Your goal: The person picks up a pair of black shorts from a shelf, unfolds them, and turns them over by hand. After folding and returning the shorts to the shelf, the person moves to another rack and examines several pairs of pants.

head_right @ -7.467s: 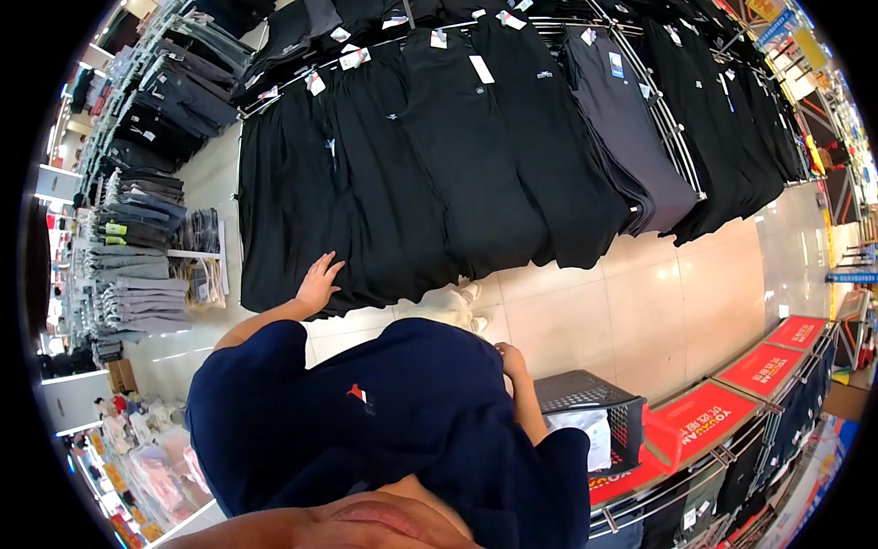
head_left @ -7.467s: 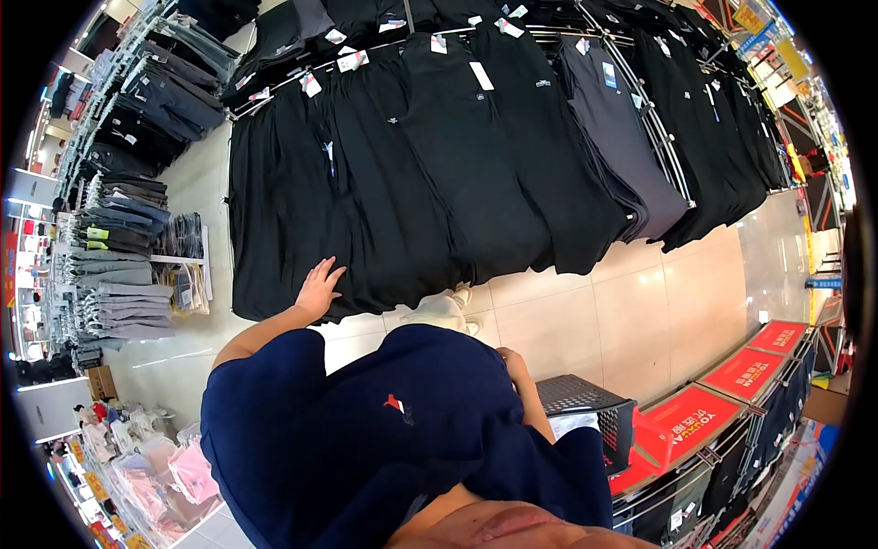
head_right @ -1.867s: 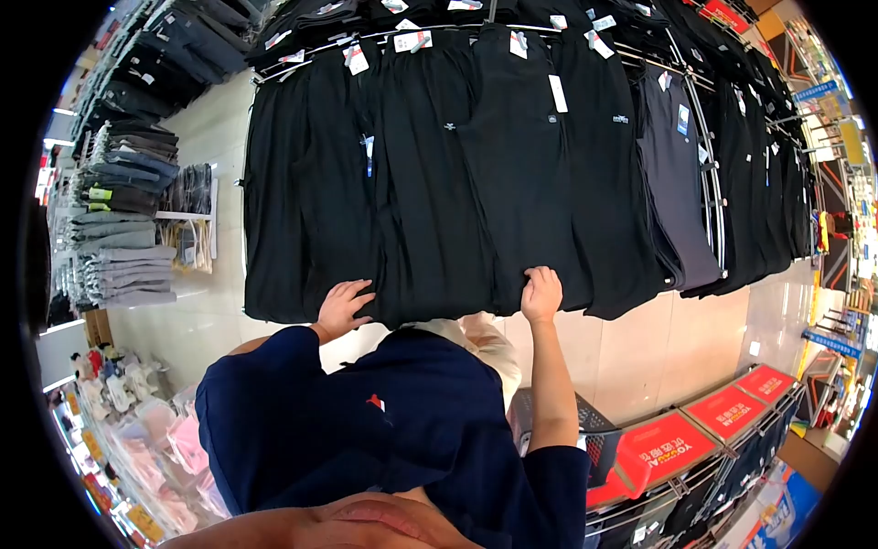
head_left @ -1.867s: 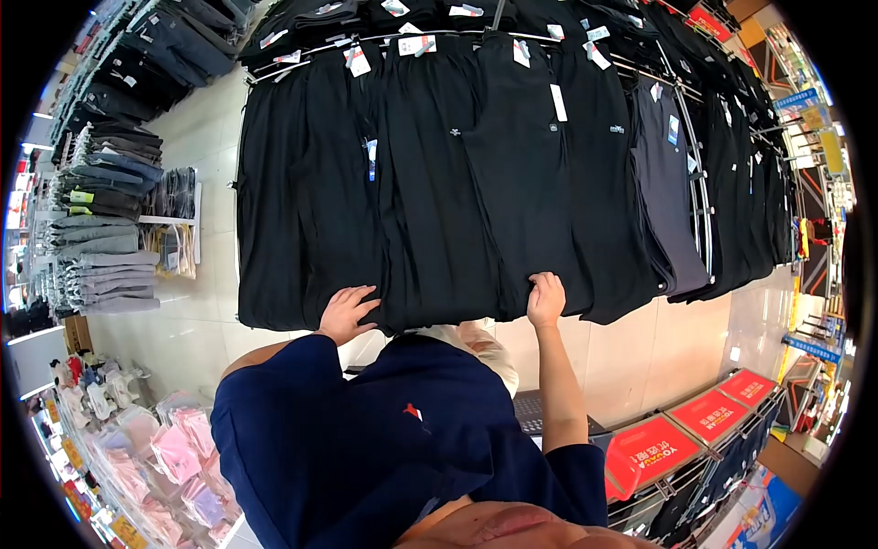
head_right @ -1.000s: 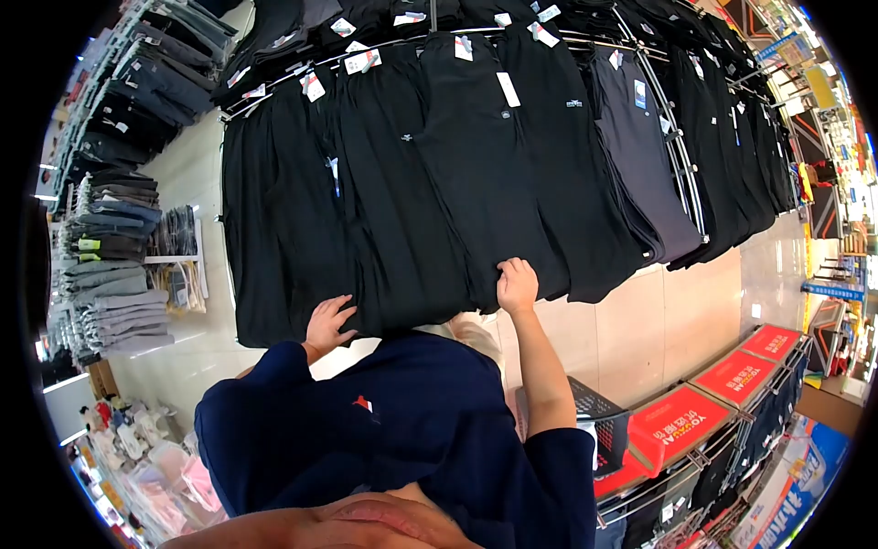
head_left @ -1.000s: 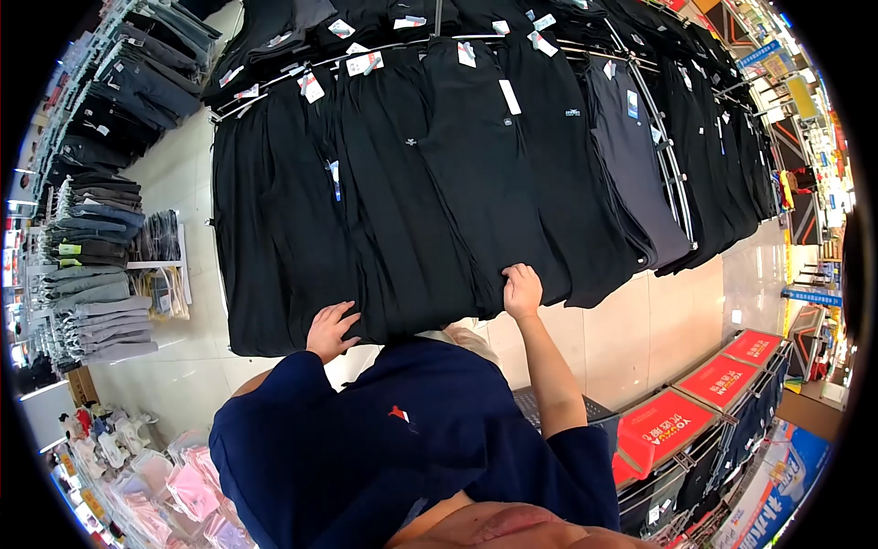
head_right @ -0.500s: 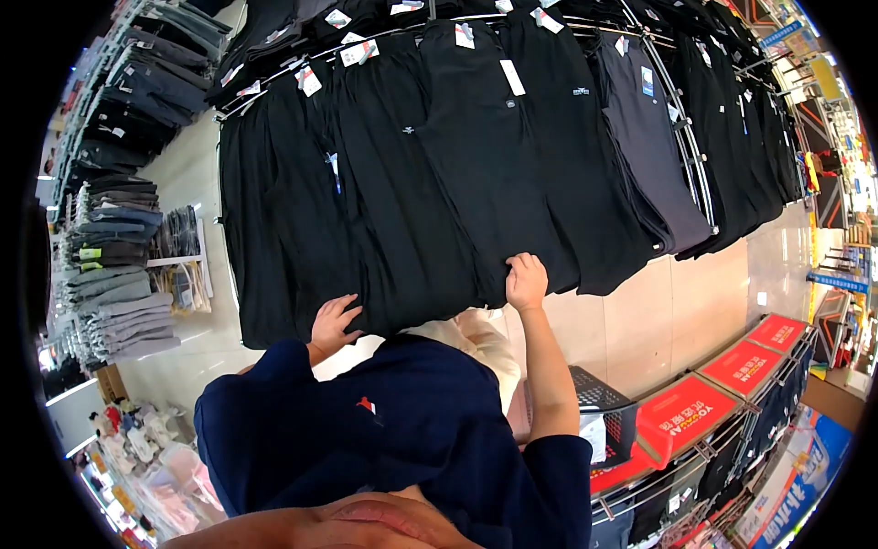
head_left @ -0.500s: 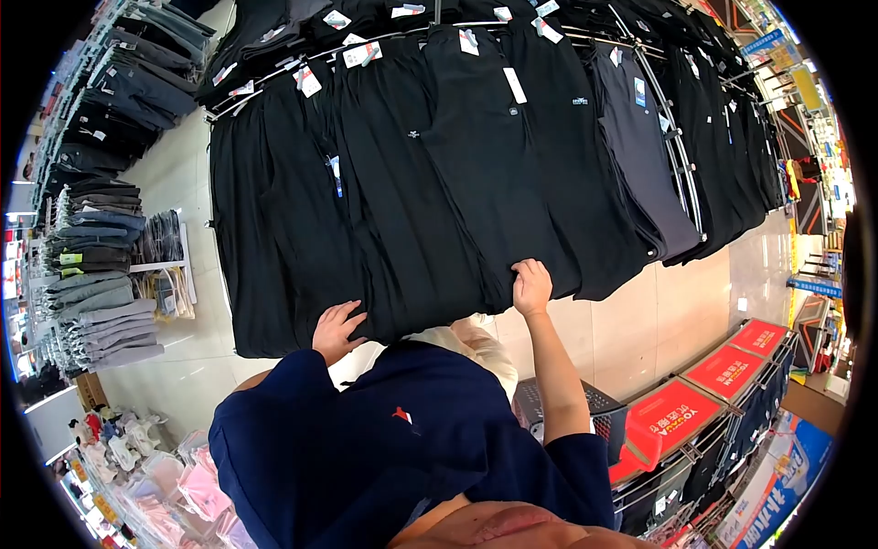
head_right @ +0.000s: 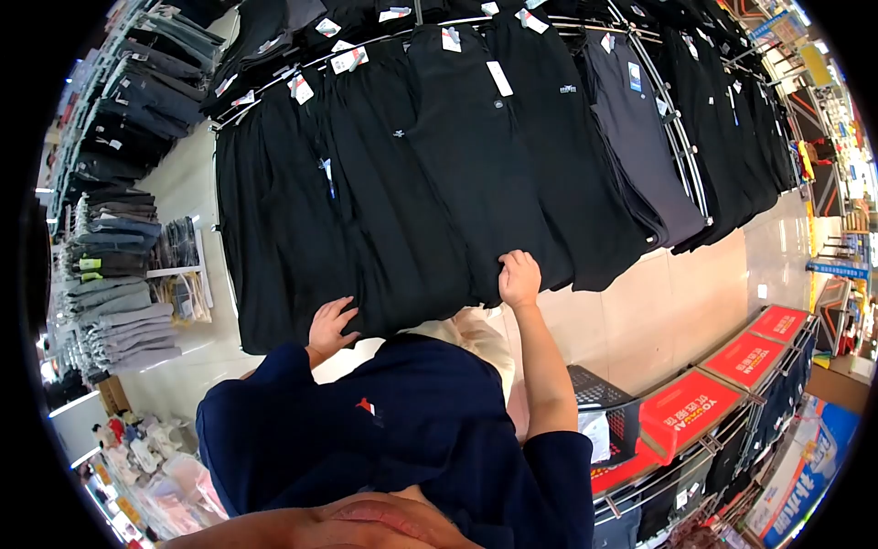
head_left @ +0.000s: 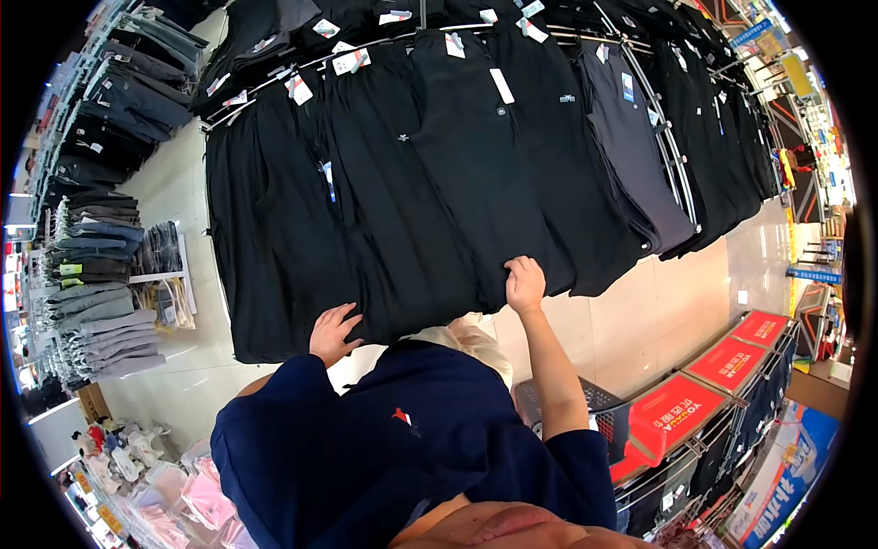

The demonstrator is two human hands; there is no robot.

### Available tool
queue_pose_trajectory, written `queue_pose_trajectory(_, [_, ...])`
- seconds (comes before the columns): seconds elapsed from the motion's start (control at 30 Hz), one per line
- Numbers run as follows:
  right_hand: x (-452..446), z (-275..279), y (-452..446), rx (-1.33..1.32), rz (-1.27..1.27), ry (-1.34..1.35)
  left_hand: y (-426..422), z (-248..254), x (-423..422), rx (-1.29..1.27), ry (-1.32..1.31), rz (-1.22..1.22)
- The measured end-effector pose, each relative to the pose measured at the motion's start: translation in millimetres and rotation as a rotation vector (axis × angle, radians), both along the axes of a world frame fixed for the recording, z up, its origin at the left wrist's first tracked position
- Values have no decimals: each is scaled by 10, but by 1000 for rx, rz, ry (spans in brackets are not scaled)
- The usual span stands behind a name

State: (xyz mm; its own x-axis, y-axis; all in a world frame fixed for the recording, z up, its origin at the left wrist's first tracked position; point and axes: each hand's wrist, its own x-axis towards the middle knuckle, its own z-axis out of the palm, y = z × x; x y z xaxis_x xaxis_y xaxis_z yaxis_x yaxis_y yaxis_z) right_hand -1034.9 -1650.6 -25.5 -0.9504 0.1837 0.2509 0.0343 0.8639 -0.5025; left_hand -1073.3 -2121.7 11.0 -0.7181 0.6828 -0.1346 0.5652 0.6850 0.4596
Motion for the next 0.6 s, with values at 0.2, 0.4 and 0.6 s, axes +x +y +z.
queue_pose_trajectory(0.2, [-22, 31, -17, -8, 13, 24, -4, 12, 29, -13, 29, 15])
queue_pose_trajectory(0.4, [-27, 18, 6, 0, 0, 1, 29, 26, 20, -24, 32, 10])
queue_pose_trajectory(0.6, [-1, -19, 16, -1, -4, 13, 15, 28, 0, -27, 6, -13])
